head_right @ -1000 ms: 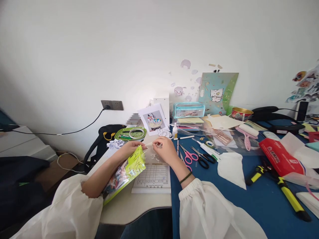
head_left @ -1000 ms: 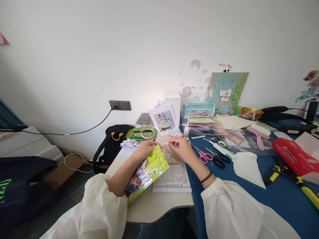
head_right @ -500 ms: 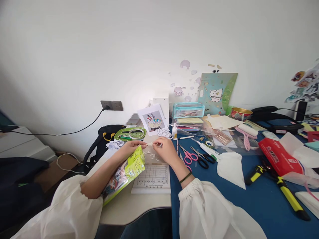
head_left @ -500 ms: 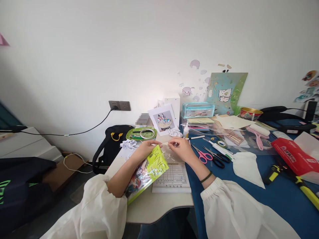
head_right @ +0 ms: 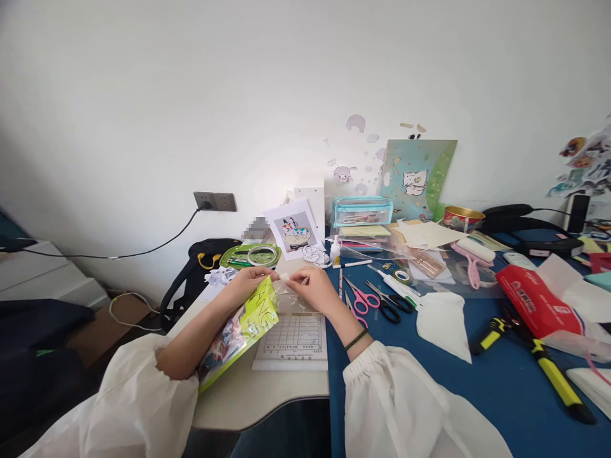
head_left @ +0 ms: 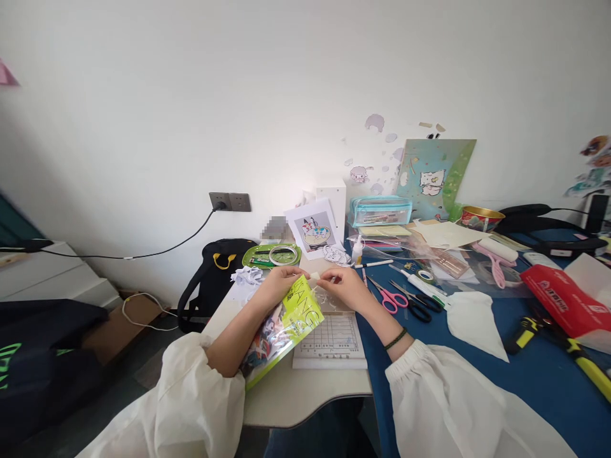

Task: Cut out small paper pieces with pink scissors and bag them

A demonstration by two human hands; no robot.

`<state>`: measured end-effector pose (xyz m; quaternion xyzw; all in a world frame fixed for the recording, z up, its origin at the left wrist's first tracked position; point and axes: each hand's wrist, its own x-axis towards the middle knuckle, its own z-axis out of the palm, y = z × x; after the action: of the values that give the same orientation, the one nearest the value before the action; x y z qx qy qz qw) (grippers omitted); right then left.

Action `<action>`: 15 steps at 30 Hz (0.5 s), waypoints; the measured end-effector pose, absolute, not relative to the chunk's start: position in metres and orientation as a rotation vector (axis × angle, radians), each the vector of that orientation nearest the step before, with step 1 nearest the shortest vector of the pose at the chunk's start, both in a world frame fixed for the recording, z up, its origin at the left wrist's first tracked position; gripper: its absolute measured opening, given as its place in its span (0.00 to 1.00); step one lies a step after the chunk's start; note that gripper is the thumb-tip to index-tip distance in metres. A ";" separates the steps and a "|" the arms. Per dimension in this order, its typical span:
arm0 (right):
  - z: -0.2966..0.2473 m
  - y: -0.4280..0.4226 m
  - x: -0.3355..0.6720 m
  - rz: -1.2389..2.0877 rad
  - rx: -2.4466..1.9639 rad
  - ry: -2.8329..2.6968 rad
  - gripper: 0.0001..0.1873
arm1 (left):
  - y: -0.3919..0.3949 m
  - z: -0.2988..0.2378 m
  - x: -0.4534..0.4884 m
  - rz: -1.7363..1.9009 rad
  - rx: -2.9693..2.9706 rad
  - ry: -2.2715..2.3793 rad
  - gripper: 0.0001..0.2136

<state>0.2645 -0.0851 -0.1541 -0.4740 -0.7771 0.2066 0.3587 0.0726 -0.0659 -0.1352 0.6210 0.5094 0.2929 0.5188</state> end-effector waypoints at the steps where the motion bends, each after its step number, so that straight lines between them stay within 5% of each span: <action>1: -0.155 -0.085 0.265 0.538 -1.227 -2.012 0.09 | -0.067 -0.134 0.073 0.708 1.486 1.223 0.10; 15: -0.153 -0.090 0.264 0.561 -1.167 -2.144 0.09 | -0.068 -0.125 0.069 0.781 1.421 1.253 0.11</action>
<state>0.2644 -0.0897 -0.1534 -0.4425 -0.8129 0.2126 0.3132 0.0685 -0.0681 -0.1249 0.5924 0.5224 0.3256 0.5197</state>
